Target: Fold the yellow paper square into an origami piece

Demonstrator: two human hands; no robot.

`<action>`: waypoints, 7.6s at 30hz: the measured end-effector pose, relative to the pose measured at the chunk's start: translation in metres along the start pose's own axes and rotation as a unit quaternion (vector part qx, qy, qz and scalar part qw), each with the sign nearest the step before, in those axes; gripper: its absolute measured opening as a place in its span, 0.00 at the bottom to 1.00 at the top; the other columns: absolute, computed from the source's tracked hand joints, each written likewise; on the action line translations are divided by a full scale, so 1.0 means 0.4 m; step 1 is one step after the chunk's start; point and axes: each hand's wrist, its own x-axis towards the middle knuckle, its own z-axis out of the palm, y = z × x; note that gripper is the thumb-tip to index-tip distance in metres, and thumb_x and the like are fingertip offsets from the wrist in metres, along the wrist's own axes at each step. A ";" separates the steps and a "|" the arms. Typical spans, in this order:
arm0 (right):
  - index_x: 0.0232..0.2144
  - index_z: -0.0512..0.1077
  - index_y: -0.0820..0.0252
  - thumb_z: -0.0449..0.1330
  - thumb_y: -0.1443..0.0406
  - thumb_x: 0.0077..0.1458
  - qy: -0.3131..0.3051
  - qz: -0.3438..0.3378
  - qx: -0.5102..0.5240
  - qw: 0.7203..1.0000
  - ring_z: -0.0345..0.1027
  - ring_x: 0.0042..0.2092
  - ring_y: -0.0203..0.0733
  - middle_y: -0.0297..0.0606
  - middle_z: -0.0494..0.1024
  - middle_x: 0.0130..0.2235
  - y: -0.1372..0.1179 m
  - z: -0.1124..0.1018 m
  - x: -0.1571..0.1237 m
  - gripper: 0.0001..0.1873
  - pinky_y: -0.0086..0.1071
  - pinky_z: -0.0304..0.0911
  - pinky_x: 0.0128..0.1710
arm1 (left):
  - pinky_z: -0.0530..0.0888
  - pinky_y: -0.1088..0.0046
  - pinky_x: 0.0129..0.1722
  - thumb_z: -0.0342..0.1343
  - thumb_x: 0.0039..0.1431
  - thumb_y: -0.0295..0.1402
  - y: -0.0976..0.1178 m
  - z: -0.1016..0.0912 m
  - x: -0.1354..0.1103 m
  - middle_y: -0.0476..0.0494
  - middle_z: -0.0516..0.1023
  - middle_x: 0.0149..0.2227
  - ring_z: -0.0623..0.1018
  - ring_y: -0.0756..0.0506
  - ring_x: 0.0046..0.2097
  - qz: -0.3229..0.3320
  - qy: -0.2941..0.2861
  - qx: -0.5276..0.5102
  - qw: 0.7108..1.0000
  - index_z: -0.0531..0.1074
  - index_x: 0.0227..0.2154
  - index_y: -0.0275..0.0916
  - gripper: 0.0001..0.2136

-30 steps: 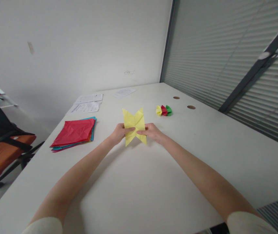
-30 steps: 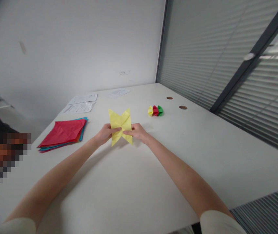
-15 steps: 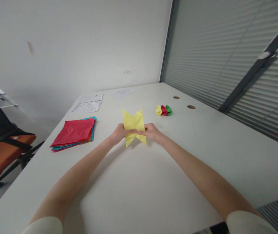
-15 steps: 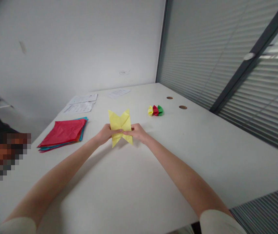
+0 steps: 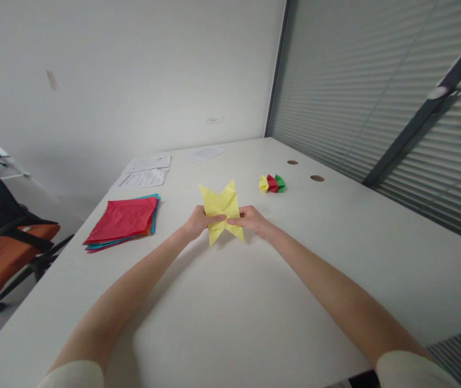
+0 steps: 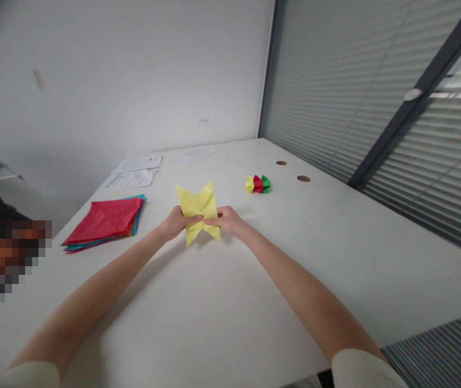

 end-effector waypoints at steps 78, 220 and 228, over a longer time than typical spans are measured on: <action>0.27 0.78 0.65 0.74 0.57 0.31 0.051 -0.026 0.052 0.997 0.72 0.30 0.40 0.36 0.80 0.26 0.017 0.000 0.014 0.20 0.29 0.65 0.30 | 0.75 0.64 0.42 0.73 0.34 0.41 -0.015 0.023 -0.009 0.35 0.82 0.39 0.80 0.40 0.39 -0.005 -0.013 -0.026 1.000 0.80 0.36 0.30 0.24; 0.33 0.80 0.56 0.60 0.57 0.56 0.103 -0.288 -0.263 0.915 0.74 0.43 0.43 0.42 0.80 0.41 0.125 -0.153 -0.046 0.11 0.38 0.72 0.46 | 0.70 0.62 0.57 0.60 0.56 0.43 -0.086 -0.075 -0.009 0.35 0.70 0.56 0.72 0.42 0.56 0.340 -0.093 0.535 0.768 0.63 0.59 0.40 0.29; 0.34 0.79 0.59 0.67 0.53 0.45 0.134 -0.200 -0.114 0.964 0.75 0.41 0.45 0.42 0.81 0.40 0.127 -0.144 -0.035 0.18 0.40 0.71 0.46 | 0.73 0.65 0.52 0.57 0.60 0.34 -0.098 -0.074 0.000 0.38 0.71 0.51 0.73 0.44 0.52 0.372 -0.072 0.534 0.756 0.64 0.57 0.43 0.22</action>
